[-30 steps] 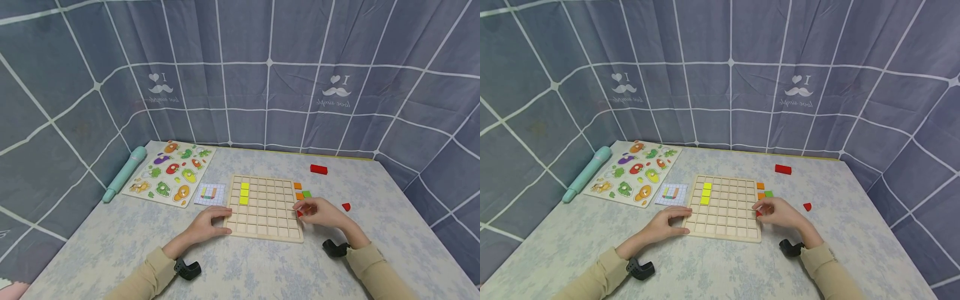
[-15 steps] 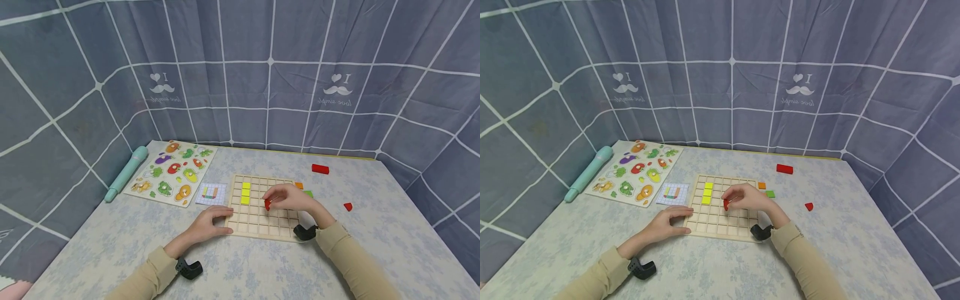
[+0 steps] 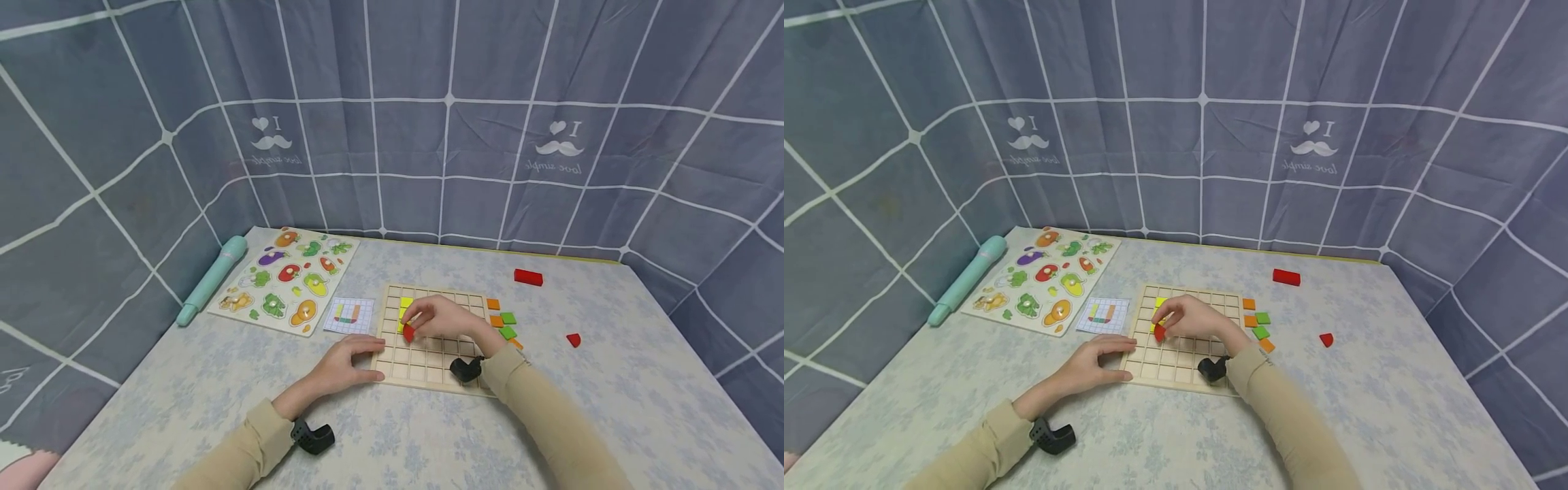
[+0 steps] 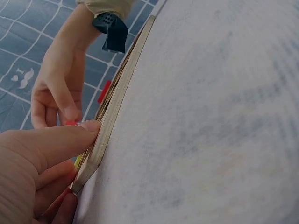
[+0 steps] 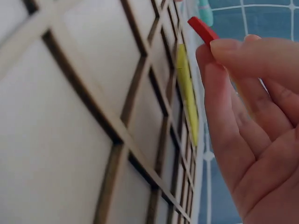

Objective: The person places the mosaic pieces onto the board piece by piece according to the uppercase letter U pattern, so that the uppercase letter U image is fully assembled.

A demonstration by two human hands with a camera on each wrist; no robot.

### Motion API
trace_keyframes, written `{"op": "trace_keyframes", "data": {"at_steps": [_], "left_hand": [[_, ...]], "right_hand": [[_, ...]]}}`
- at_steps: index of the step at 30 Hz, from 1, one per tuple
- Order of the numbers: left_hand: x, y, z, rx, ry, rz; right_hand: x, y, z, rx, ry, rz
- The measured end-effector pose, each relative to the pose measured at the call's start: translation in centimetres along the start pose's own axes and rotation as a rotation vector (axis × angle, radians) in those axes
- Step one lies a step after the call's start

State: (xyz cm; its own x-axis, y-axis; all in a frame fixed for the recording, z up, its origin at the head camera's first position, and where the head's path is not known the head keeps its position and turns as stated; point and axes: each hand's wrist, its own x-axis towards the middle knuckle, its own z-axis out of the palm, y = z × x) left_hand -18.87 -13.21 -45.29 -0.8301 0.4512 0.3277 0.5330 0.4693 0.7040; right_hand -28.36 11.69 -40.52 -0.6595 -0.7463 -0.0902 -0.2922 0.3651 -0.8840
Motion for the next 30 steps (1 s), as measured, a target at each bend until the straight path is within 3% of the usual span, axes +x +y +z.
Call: {"op": "trace_keyframes", "data": {"at_steps": [7,12,20,30], "left_hand": [[0.1,0.3,-0.1,-0.047,-0.045,-0.089],[0.2,0.4,-0.2,-0.047,-0.057,-0.114],[0.2,0.3,-0.2,-0.042,-0.052,-0.093],[0.2,0.3,-0.1,-0.037,-0.052,-0.081]], "right_hand": [[0.9,0.3,0.2,0.018,-0.003,-0.002],[1.0,0.1,0.3,-0.02,-0.014,-0.03],[1.1,0.3,0.6,-0.115,-0.057,-0.099],[1.3,0.4,1.3,-0.115,-0.019,-0.077]]}}
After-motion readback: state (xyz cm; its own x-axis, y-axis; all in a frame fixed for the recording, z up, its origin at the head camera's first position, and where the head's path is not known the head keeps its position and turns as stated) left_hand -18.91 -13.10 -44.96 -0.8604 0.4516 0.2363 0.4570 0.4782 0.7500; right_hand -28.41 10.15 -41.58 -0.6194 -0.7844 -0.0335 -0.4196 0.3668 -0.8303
